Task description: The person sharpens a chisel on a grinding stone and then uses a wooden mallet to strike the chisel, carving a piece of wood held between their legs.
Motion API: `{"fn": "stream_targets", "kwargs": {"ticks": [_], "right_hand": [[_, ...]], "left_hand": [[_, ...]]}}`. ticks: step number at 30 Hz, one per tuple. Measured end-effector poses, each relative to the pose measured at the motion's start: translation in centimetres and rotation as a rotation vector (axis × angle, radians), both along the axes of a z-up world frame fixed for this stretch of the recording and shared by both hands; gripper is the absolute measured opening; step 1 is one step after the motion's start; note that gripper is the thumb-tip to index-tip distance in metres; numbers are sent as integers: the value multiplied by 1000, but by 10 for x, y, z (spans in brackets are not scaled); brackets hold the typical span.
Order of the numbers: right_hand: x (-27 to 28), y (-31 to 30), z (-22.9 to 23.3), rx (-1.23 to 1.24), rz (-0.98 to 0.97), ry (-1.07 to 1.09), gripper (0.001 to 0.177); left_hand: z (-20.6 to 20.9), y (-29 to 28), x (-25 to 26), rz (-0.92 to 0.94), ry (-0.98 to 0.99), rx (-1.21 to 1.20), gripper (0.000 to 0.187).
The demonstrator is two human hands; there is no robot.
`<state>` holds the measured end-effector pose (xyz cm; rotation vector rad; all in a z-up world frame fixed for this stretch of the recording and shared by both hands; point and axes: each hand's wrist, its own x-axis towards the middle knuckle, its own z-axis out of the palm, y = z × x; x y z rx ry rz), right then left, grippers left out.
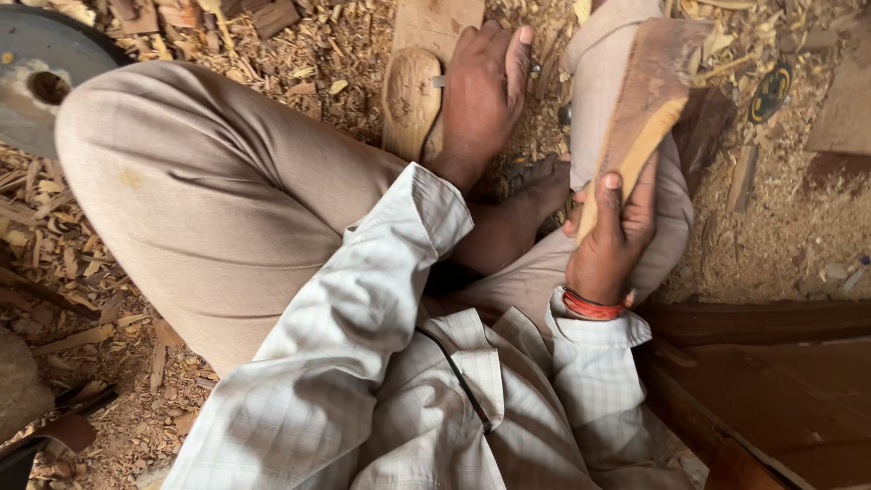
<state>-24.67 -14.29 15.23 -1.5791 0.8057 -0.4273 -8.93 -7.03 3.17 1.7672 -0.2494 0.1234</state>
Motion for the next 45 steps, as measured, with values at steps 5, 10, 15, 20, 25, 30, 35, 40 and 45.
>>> {"fn": "stream_targets", "kwargs": {"ticks": [5,10,15,20,25,30,35,40,45], "right_hand": [[6,15,4,-186,83,-36,61],[19,25,-2,-282,233,36,65],[33,26,-5,-181,294,135,74],[32,18,-10,-71,204,168,74],[31,1,-8,-44,217,112,71],[21,-1,-5,-56,52,-14,69],[23,4,6,-194,156,44,65],[27,15,15,-339,293,13,65],[45,22,12,-471,361,53,66]], "left_hand": [[2,2,-1,86,47,-80,33],[-5,2,4,125,62,-85,34],[-9,2,8,98,113,-35,37],[-11,0,7,231,-110,79,37],[-5,-3,6,-10,-61,146,34],[-2,-5,-4,-66,-246,142,38],[-2,3,9,82,50,-47,37],[-1,6,16,163,77,-167,35],[-5,9,18,192,97,-206,33]]}}
